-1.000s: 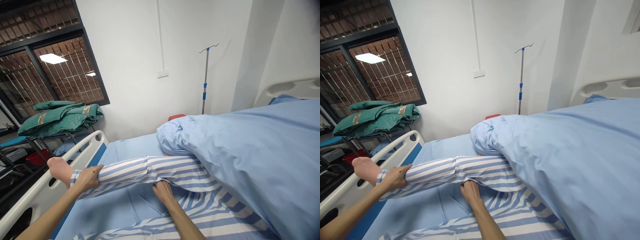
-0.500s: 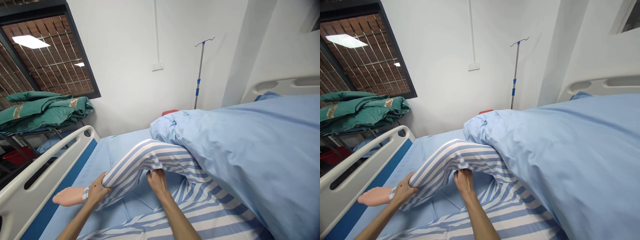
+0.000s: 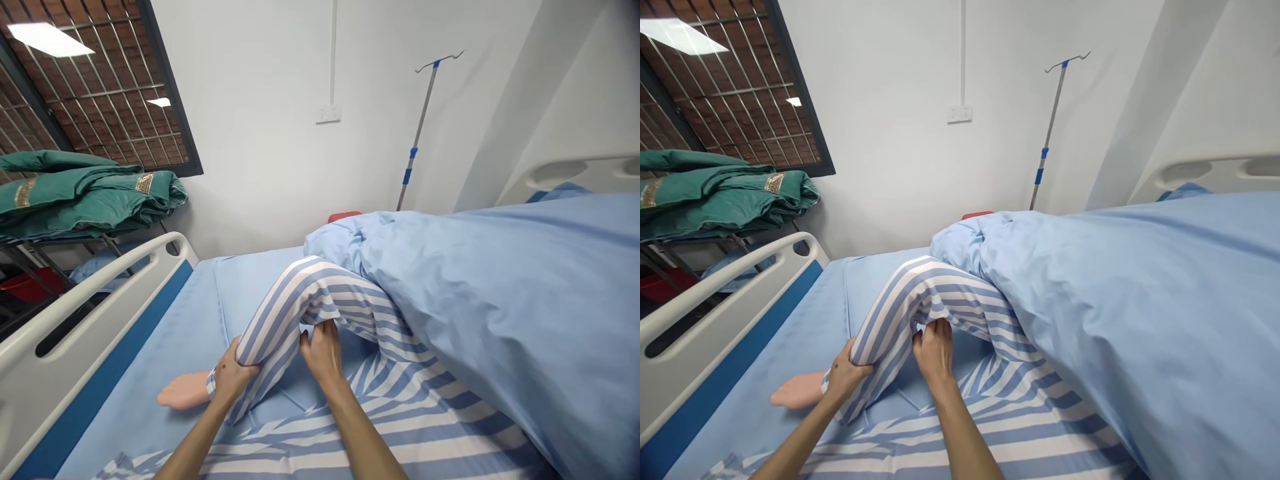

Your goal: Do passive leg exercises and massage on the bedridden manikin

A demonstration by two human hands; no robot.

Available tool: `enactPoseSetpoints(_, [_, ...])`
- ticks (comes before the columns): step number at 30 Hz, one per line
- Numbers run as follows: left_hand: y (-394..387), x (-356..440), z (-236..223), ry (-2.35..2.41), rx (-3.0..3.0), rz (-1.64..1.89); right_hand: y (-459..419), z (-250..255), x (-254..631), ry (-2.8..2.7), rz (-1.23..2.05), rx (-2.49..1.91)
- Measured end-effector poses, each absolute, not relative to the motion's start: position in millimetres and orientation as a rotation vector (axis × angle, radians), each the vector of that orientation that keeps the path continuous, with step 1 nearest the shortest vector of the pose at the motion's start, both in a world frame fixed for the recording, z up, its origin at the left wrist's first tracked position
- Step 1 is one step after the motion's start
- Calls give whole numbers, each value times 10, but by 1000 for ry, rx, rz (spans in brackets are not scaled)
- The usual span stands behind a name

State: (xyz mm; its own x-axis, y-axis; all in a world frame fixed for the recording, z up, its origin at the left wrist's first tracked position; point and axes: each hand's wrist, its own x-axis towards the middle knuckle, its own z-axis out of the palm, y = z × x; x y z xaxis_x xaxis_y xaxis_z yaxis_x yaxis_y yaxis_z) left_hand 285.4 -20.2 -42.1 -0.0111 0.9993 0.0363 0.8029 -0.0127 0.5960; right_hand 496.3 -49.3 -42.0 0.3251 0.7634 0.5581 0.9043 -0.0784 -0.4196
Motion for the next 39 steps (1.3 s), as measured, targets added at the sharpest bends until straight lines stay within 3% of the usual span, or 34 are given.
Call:
enactPoseSetpoints(8, [-161,2458,-215,1852,2044,553,-517,-456,4928,-1520,-206,-1936])
enactPoseSetpoints(19, [-35,1569,551,1936,2557,35,-612,-484,4810,-1775,200,-2020])
enactPoseSetpoints(26, [61,1550,1050,1848,2775,-261,-648,-539,4746,-1957,325,-1967])
enactPoseSetpoints(39, [138,1305,675,1856,2741,-347,-671,-498,4734,-1935,487,-2056])
